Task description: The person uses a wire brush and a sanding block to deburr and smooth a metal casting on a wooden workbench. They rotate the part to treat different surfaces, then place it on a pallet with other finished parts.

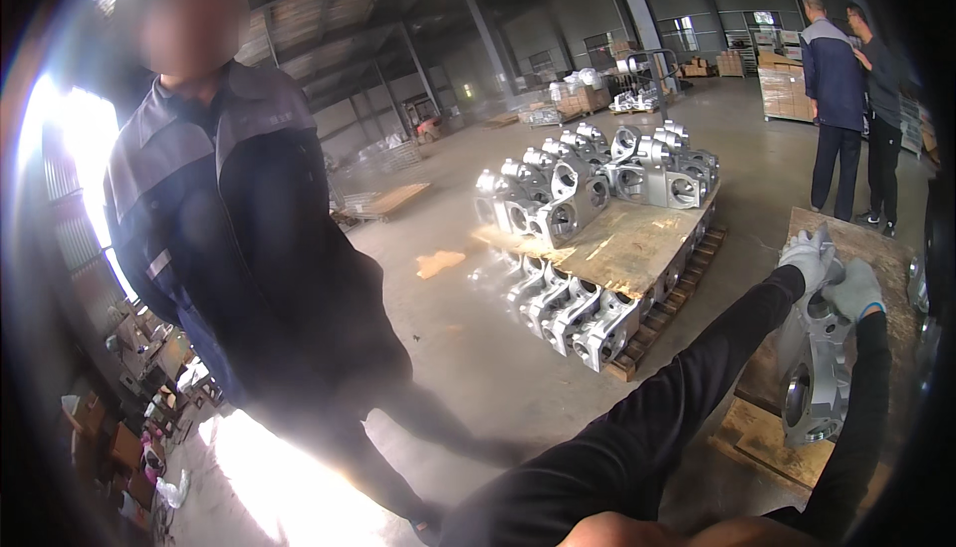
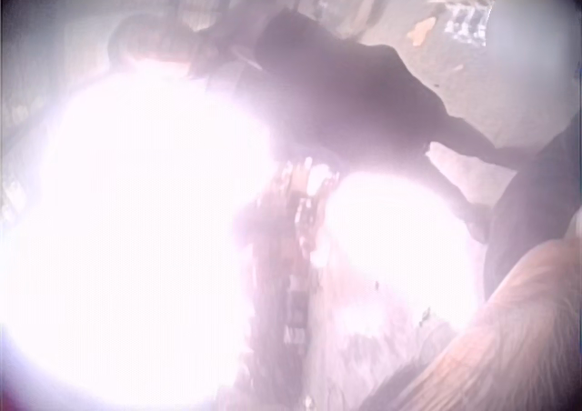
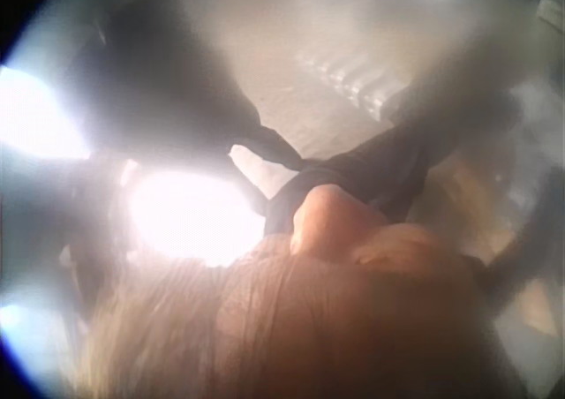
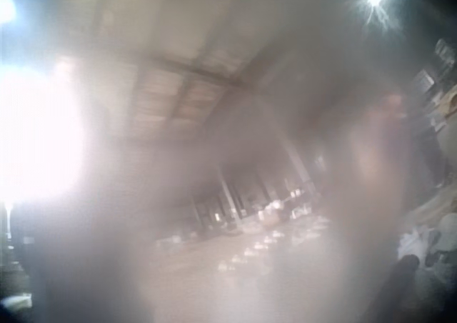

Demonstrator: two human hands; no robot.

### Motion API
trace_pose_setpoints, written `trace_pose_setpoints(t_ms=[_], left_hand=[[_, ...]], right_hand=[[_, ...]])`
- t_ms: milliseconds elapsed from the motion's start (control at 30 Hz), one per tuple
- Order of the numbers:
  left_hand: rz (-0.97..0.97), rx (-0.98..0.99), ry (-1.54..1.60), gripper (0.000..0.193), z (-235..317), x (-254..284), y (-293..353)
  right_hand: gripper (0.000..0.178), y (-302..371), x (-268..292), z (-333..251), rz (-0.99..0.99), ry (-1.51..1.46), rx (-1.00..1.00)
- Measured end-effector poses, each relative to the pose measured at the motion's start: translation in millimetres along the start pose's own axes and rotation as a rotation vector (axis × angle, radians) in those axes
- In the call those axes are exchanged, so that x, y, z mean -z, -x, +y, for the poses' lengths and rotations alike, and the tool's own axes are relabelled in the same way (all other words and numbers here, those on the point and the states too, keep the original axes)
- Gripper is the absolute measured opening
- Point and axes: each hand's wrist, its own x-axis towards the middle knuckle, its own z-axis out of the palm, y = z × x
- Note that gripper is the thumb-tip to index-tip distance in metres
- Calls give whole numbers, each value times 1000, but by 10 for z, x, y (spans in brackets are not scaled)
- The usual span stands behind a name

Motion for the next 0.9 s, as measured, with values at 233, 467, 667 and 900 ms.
trace_pose_setpoints(t_ms=[233, 467, 667, 900], left_hand=[[-43, -12, 28, 69, 10, 62, 12], [1, -15, 63, 71, -26, -20, -11], [-50, -12, -121, 70, -33, -71, -28], [302, 63, -249, 82, -61, -166, -102]], right_hand=[[25, -176, -308, 799, -41, -535, -195], [28, 27, -1085, 1615, 131, -660, -238], [31, 657, -1277, 908, 207, -70, -248], [55, 783, -1063, -88, 176, -116, -140]])
